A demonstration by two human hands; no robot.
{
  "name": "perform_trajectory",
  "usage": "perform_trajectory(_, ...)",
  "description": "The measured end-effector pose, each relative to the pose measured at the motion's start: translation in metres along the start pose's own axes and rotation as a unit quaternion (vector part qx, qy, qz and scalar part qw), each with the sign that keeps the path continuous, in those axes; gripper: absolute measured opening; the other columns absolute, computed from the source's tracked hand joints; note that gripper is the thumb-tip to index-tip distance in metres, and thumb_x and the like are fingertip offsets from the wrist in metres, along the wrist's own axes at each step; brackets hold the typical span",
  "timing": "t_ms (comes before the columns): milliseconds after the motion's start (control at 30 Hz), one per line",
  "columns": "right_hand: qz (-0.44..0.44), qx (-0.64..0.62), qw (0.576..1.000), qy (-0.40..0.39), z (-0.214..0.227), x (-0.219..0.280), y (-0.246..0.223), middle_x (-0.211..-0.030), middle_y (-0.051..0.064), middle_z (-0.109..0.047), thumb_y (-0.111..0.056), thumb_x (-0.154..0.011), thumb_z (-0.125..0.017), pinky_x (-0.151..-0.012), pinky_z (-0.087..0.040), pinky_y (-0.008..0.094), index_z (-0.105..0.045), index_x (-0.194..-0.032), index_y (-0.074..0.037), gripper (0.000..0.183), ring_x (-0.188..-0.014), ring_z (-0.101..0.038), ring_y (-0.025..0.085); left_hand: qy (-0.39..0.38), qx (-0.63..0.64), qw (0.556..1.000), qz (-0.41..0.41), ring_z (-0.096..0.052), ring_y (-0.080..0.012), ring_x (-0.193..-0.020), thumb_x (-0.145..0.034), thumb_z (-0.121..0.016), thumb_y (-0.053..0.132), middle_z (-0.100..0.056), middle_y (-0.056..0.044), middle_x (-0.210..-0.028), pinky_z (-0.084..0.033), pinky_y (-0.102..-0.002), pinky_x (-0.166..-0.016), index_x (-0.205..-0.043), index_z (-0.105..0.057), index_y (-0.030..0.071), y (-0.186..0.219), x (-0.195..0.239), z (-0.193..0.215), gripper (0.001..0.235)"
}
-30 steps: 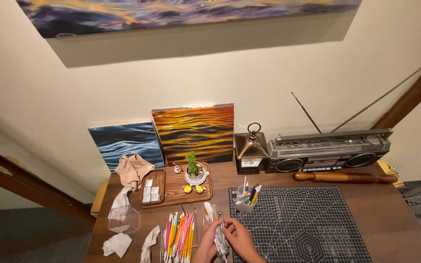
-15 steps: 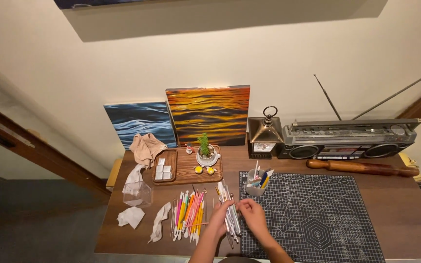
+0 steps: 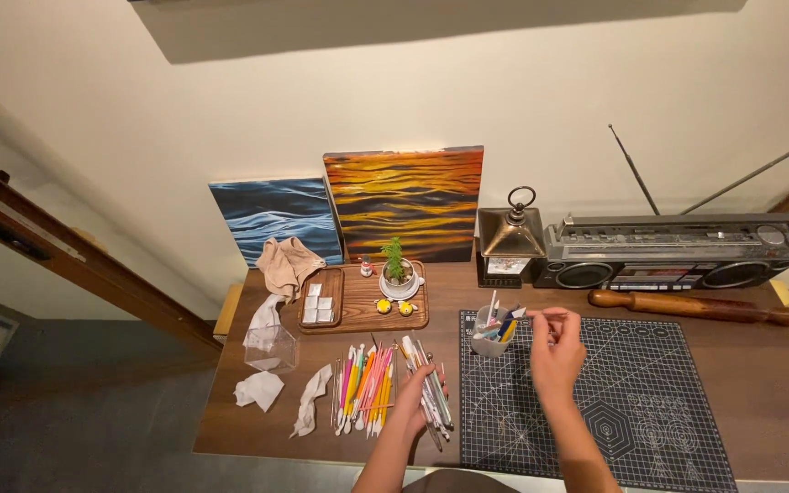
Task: Organizing a variety of pens and markers by picking them up from a desk and placing them into a container.
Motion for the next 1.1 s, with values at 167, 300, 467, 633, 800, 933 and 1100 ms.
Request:
perform_trajectory(167, 0.004, 0.166, 0.985, -0.052, -0.01, -0.017, 0.039, -0.096, 0.002, -0.071, -0.03, -0.099, -0.054, -0.052, -0.045, 0.029, -0.06, -0.107, -0.011, 0.022, -0.06, -0.06, 0.013, 0.007, 0.001, 1.0, -0.002, -0.063, -0.024, -0.055, -0.088, -0.068, 0.011, -0.068, -0.012, -0.074, -0.052, -0.035, -0.049, -0.096, -0.062, 0.006, 0.001, 0.004, -0.001, 0.011)
perform_trajectory(300, -0.028, 0.266, 0.955, -0.128, -0.029, -0.011, 0.06, -0.099, -0.001, -0.072, -0.035, -0.099, -0.048, -0.058, -0.053, 0.033, -0.062, -0.113, -0.016, 0.027, -0.089, -0.068, 0.015, -0.002, -0.002, 1.0, -0.006, -0.062, -0.0229, -0.054, -0.089, -0.066, 0.011, -0.066, -0.011, -0.072, -0.052, -0.035, -0.049, -0.094, -0.06, 0.006, 0.006, 0.011, -0.007, 0.01)
perform_trajectory(467, -0.044, 0.297, 0.939, -0.17, -0.043, -0.002, 0.086, -0.087, 0.001, -0.068, -0.037, -0.1, -0.042, -0.051, -0.043, 0.034, -0.059, -0.11, -0.018, 0.026, -0.076, -0.061, 0.017, 0.005, -0.005, 1.0, -0.009, -0.063, -0.023, -0.056, -0.091, -0.066, 0.01, -0.067, -0.012, -0.074, -0.054, -0.034, -0.051, -0.098, -0.06, 0.006, 0.014, 0.022, -0.007, 0.011)
perform_trajectory(633, -0.028, 0.326, 0.926, -0.189, -0.051, 0.002, 0.094, -0.094, -0.002, -0.065, -0.033, -0.1, -0.043, -0.057, -0.048, 0.03, -0.063, -0.102, -0.016, 0.026, -0.086, -0.057, 0.015, 0.002, 0.012, 1.0, -0.012, -0.064, -0.0232, -0.056, -0.091, -0.066, 0.009, -0.067, -0.013, -0.074, -0.054, -0.033, -0.052, -0.096, -0.061, 0.005, 0.018, 0.026, -0.008, 0.008)
perform_trajectory(800, 0.002, 0.41, 0.884, -0.223, -0.063, 0.004, 0.116, -0.105, 0.002, -0.058, -0.039, -0.099, -0.044, -0.062, -0.053, 0.029, -0.066, -0.113, -0.018, 0.034, -0.099, -0.052, 0.018, -0.005, -0.001, 1.0, -0.008, -0.064, -0.0214, -0.057, -0.092, -0.066, 0.01, -0.067, -0.011, -0.073, -0.054, -0.032, -0.052, -0.096, -0.062, 0.006, 0.017, 0.027, -0.011, 0.007)
perform_trajectory(933, 0.062, 0.405, 0.891, -0.193, -0.067, 0.005, 0.116, -0.096, 0.003, -0.056, -0.038, -0.098, -0.047, -0.056, -0.051, 0.035, -0.069, -0.101, -0.016, 0.031, -0.093, -0.051, 0.022, 0.015, -0.007, 1.0, -0.005, -0.064, -0.0215, -0.058, -0.091, -0.067, 0.01, -0.068, -0.012, -0.074, -0.055, -0.032, -0.053, -0.097, -0.063, 0.005, 0.015, 0.022, -0.007, 0.008)
perform_trajectory(1100, 0.007, 0.428, 0.863, -0.268, -0.074, 0.009, 0.126, -0.119, 0.006, -0.057, -0.044, -0.098, -0.041, -0.078, -0.055, 0.036, -0.061, -0.127, -0.025, 0.04, -0.106, -0.053, 0.023, -0.016, -0.006, 1.0, -0.016, -0.063, -0.0221, -0.054, -0.092, -0.065, 0.009, -0.067, -0.012, -0.072, -0.054, -0.032, -0.05, -0.095, -0.062, 0.004, 0.016, 0.019, -0.011, 0.007)
Point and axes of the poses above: each hand's wrist, its own x-axis away from the middle knuckle, its own z-axis out of the back of the hand, y = z × x, the point moved 9 cm from there along -x, towards the middle knuckle
